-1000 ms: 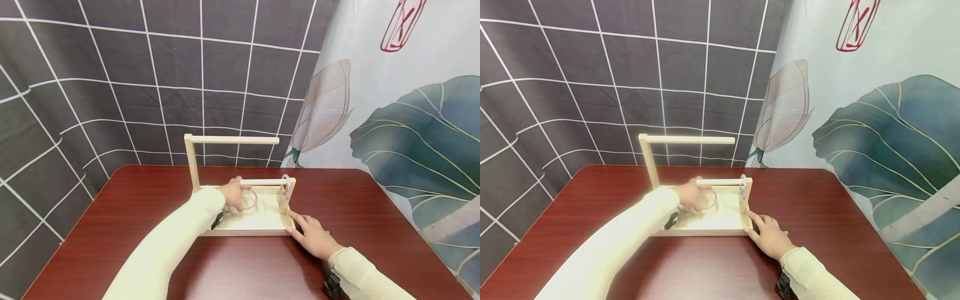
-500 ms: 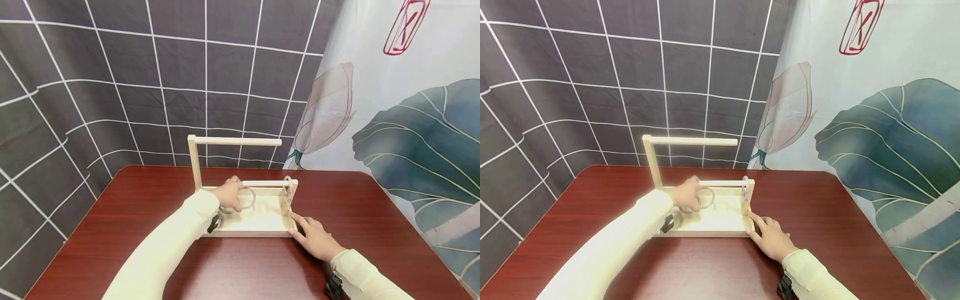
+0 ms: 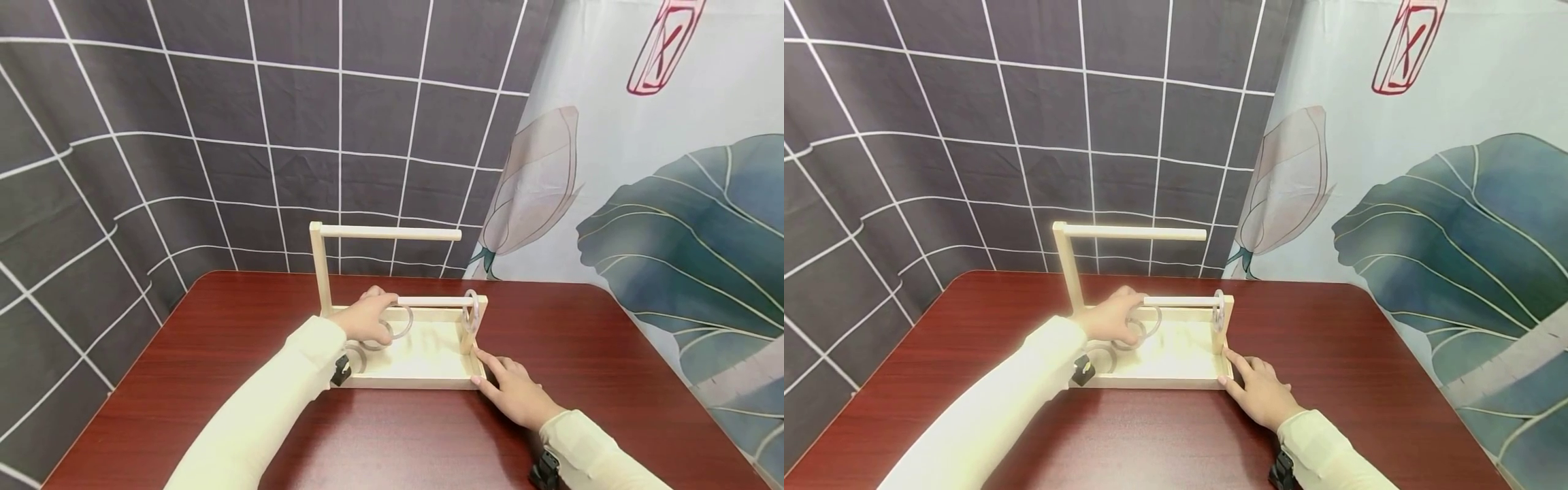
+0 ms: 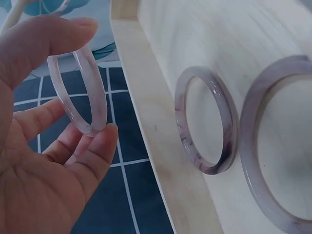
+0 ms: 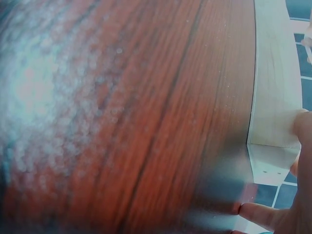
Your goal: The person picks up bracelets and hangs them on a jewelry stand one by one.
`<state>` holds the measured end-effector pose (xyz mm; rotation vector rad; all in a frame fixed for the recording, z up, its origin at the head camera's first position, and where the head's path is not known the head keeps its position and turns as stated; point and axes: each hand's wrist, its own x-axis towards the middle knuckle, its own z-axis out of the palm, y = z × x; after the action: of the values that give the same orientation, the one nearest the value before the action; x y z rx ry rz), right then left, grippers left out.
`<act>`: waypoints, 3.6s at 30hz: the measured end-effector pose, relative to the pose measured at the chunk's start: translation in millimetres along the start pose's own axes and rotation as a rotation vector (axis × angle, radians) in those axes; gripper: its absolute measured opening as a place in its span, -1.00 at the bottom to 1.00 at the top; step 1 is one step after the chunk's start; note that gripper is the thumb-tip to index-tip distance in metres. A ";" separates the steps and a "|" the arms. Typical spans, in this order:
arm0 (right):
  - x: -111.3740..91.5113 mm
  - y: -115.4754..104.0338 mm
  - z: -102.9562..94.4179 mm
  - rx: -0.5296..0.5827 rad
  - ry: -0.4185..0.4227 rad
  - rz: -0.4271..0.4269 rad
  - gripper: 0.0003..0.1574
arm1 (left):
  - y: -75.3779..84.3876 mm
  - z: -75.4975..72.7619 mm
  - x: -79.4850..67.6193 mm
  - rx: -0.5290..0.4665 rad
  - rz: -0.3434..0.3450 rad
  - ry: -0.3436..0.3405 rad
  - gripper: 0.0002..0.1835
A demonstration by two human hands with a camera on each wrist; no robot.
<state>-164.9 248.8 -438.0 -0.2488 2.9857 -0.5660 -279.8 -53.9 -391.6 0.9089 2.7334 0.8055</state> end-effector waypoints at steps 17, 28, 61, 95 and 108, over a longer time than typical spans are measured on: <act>0.8 0.8 1.4 -0.002 -0.007 0.003 -0.20 | -1.0 -3.6 -14.4 -0.094 -0.017 0.058 -0.21; 0.6 3.1 2.5 0.000 0.012 -0.012 -0.21 | -3.9 -8.2 -20.0 -0.127 -0.031 0.112 -0.22; 1.4 0.9 -0.3 -0.005 0.002 -0.008 -0.21 | -5.7 -14.5 -32.2 -0.634 -0.032 0.272 -0.20; 0.4 -0.7 0.5 0.002 0.003 -0.007 -0.20 | 19.1 20.7 -13.8 -0.974 -0.077 0.356 -0.19; 0.6 0.1 1.6 -0.001 0.006 -0.006 -0.21 | 25.5 30.6 -4.9 -1.035 -0.090 0.374 -0.19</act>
<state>-165.3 248.3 -439.6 -0.2560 2.9922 -0.5671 -253.7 -26.0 -403.9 0.4056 2.0248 2.1980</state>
